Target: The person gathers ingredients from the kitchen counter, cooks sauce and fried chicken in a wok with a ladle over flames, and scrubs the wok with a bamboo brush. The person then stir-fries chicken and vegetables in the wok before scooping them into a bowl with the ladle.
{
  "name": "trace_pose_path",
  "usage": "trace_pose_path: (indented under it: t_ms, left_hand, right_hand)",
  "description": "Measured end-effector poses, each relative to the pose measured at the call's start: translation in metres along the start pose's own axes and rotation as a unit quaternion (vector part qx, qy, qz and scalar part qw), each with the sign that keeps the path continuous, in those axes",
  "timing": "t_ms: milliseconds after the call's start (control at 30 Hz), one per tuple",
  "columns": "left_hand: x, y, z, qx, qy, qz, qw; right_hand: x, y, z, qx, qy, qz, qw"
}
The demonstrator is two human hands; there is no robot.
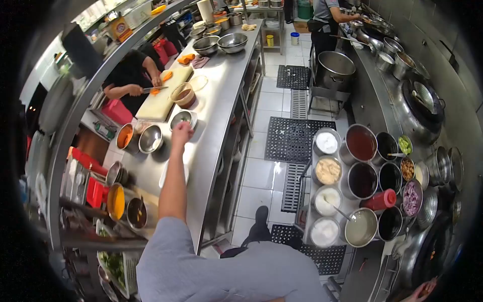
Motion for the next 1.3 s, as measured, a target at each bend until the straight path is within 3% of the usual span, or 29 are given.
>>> trace_pose_path:
  t_ms: [133,167,233,333,400,467,567,633,667,700,733,767,800,833,900,933,967,1033,1100,1167,1300]
  left_hand:
    - [0.072,-0.128,-0.065,0.065,0.094,0.107,0.988]
    - [0.082,-0.15,-0.081,0.106,0.097,0.141,0.979]
    - [0.09,-0.172,-0.079,0.156,0.102,0.177,0.966]
    - [0.099,-0.197,-0.088,0.247,0.11,0.201,0.942]
    - [0.093,-0.207,-0.087,0.273,0.115,0.18,0.938]
    - [0.096,-0.225,-0.102,0.284,0.092,0.142,0.944]
    - [0.1,-0.244,-0.12,0.247,0.116,0.144,0.951]
    - [0.103,-0.253,-0.129,0.173,0.15,0.136,0.964]
    - [0.11,-0.258,-0.137,0.169,0.108,0.124,0.972]
    - [0.108,-0.265,-0.142,0.16,0.066,0.109,0.979]
    - [0.105,-0.263,-0.142,0.197,0.113,0.166,0.96]
    - [0.108,-0.266,-0.144,0.23,0.121,0.178,0.949]
    - [0.108,-0.267,-0.145,0.264,0.127,0.193,0.936]
    - [0.103,-0.267,-0.13,0.235,0.109,0.183,0.948]
    - [0.098,-0.253,-0.1,0.18,0.073,0.175,0.965]
    - [0.098,-0.252,-0.091,0.151,0.103,0.162,0.97]
    - [0.094,-0.249,-0.073,0.122,0.089,0.122,0.981]
    - [0.103,-0.265,-0.068,0.106,0.124,0.007,0.987]
    - [0.069,-0.213,0.018,0.114,0.084,0.001,0.99]
    - [0.046,-0.198,0.051,0.079,0.07,-0.042,0.994]
    - [-0.047,-0.107,0.156,0.031,0.051,-0.223,0.973]
  right_hand:
    - [-0.016,-0.022,-0.013,0.092,0.11,-0.061,0.988]
    - [-0.049,-0.015,-0.027,0.158,0.228,-0.104,0.955]
    - [-0.184,0.024,-0.064,0.269,0.45,-0.184,0.831]
    - [-0.23,0.039,-0.078,0.226,0.515,-0.144,0.814]
    - [-0.197,0.033,-0.085,0.192,0.544,-0.13,0.807]
    - [-0.12,0.017,-0.085,0.157,0.566,-0.14,0.797]
    - [-0.002,-0.008,-0.078,0.1,0.589,-0.19,0.779]
    - [0.045,-0.019,-0.07,0.076,0.601,-0.231,0.761]
    - [0.03,-0.012,-0.074,0.134,0.67,-0.279,0.675]
    - [0.046,-0.005,-0.074,0.03,0.567,-0.189,0.801]
    - [0.052,-0.004,-0.072,-0.034,0.47,-0.151,0.869]
    - [0.058,-0.004,-0.06,-0.106,0.209,-0.111,0.966]
    - [0.058,-0.003,-0.053,-0.116,-0.157,-0.049,0.98]
    - [0.052,0.003,-0.052,-0.102,-0.325,-0.031,0.94]
    - [0.05,0.014,-0.05,-0.114,-0.284,0.02,0.952]
    - [0.047,0.014,-0.047,-0.128,-0.307,-0.009,0.943]
    - [0.04,0.015,-0.047,-0.142,-0.33,-0.039,0.933]
    - [0.017,0.021,-0.051,-0.157,-0.332,0.005,0.93]
    - [0.02,0.025,-0.054,-0.168,-0.331,0.025,0.928]
    - [0.04,0.024,-0.051,-0.184,-0.361,0.021,0.914]
    - [0.055,0.024,-0.058,-0.198,-0.366,0.045,0.908]
Point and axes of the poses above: each hand's wrist, its own y-axis away from the middle knuckle, its own x-axis out of the back of the hand, z = x × y, the point moved 6 cm from there along -y, towards the middle knuckle, and after that the axes turned 13 degrees about -z, right-handed, at the moved point
